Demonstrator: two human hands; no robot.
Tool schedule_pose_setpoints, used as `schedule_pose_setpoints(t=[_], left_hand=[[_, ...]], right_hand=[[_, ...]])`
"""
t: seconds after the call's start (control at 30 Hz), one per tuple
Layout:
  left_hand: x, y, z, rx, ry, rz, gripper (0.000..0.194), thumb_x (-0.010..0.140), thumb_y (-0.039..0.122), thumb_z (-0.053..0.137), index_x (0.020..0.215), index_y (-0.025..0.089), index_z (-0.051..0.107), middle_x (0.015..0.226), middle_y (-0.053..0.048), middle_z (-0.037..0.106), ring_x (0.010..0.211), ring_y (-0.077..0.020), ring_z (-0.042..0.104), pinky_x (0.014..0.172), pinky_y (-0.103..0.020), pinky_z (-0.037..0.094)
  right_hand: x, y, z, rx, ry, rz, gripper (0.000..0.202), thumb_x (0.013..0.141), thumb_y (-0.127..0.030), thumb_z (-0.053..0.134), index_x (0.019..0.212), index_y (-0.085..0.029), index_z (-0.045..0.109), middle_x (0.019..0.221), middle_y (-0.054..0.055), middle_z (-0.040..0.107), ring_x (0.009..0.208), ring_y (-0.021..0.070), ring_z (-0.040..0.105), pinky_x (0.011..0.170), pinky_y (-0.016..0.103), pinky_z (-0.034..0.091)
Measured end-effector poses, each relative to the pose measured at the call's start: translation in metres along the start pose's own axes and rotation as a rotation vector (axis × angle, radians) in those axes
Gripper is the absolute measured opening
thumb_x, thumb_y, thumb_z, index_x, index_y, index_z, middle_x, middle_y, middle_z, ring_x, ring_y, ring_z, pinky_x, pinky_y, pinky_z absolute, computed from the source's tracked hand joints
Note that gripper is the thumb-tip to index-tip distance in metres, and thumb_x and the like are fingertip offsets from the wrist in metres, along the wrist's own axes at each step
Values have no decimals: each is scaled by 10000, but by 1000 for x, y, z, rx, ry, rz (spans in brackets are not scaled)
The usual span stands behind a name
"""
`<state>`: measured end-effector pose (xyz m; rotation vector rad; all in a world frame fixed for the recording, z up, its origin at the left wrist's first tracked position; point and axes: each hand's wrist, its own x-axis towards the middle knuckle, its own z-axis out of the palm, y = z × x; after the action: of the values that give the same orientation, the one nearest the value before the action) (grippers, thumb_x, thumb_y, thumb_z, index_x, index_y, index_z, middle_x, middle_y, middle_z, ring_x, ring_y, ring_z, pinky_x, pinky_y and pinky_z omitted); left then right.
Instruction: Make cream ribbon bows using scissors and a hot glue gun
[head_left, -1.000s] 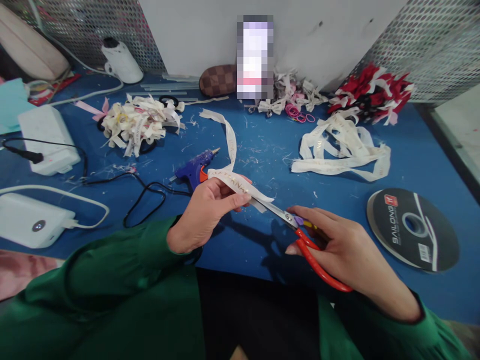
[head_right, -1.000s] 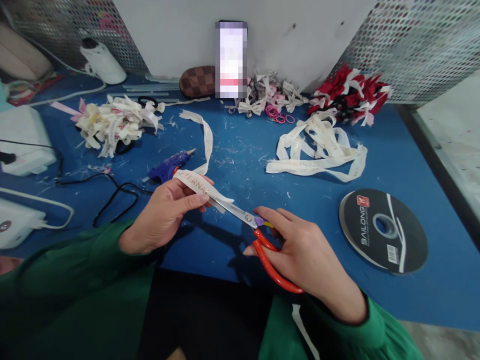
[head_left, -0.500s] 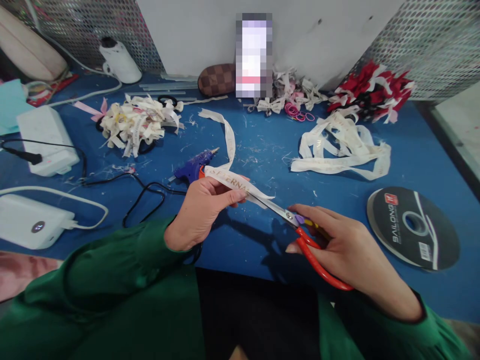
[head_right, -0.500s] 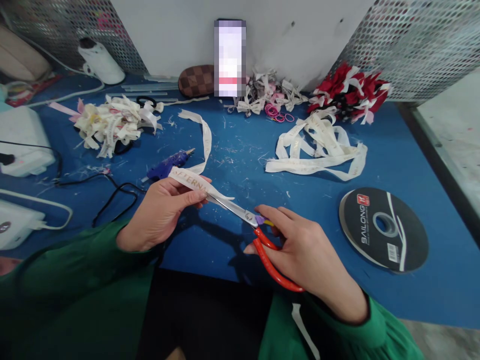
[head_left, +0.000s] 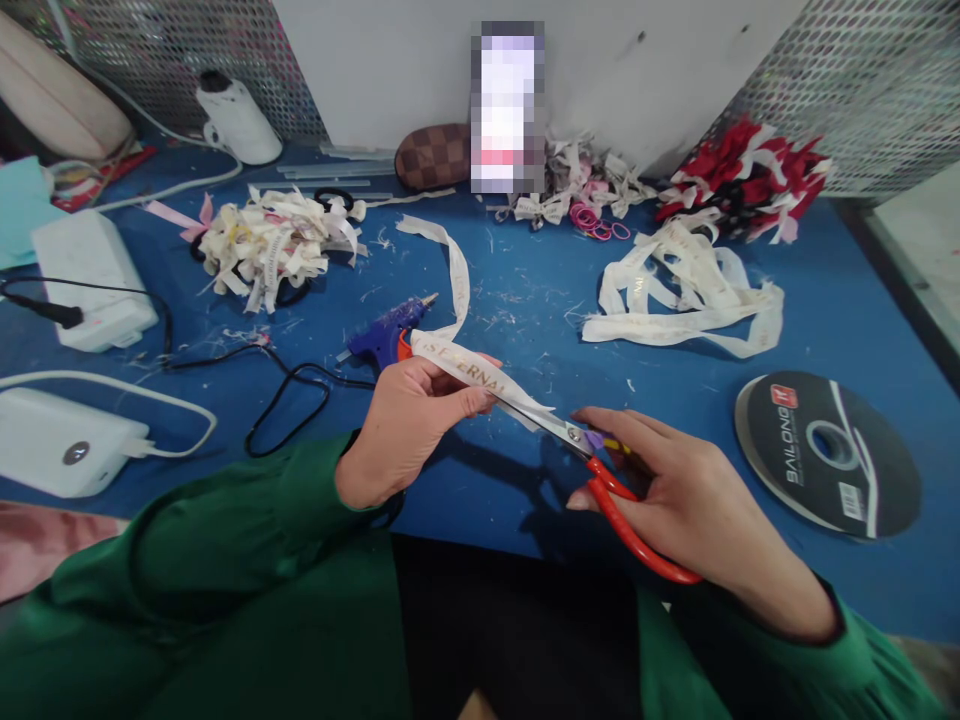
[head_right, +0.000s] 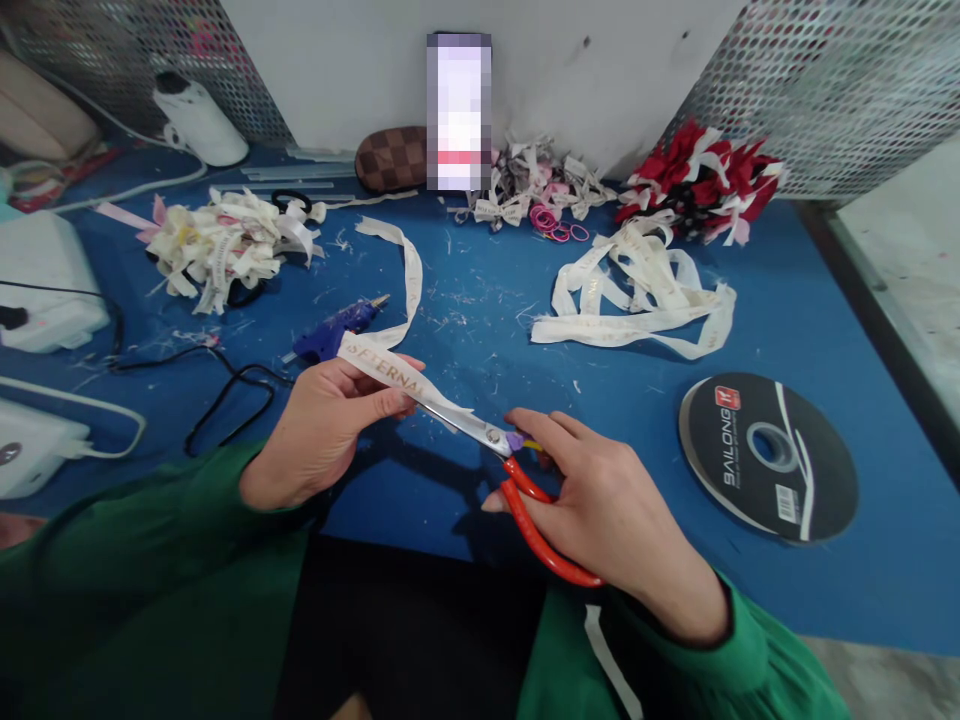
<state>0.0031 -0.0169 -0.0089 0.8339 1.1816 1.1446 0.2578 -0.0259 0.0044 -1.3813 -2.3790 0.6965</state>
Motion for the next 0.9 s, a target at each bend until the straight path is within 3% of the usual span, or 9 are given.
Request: schedule_pose_setpoints(t=[0.23, 0.5, 0.9], left_hand=[[-1, 3, 1, -6, 0, 3, 245, 695, 175, 849, 934, 199, 798, 818, -14, 781, 738, -134, 709, 670, -202, 582], [-1, 3, 1, -6, -1, 13, 249, 685, 156, 854, 923, 202, 798, 820, -11, 782, 743, -130, 714, 675, -192, 584], [-2, 3, 1, -14, -10, 15, 232, 717, 190, 846, 943, 195, 792, 834, -20, 783, 753, -139, 723, 672, -203, 595]], right_hand=[[-2, 1, 0, 4, -11, 1, 532, 800, -486, 747, 1241, -205, 647, 1058, 74, 737, 718, 182, 709, 624, 275, 566], [-1, -1, -1, -14, -11, 13, 568, 788, -506, 742, 1261, -213, 627, 1118, 81, 723, 803, 212, 725, 675, 290, 583], [-4, 1, -2, 19, -15, 6, 524, 800, -519, 741, 1215, -211, 654, 1040, 69, 742, 698, 173, 691, 613, 267, 553]])
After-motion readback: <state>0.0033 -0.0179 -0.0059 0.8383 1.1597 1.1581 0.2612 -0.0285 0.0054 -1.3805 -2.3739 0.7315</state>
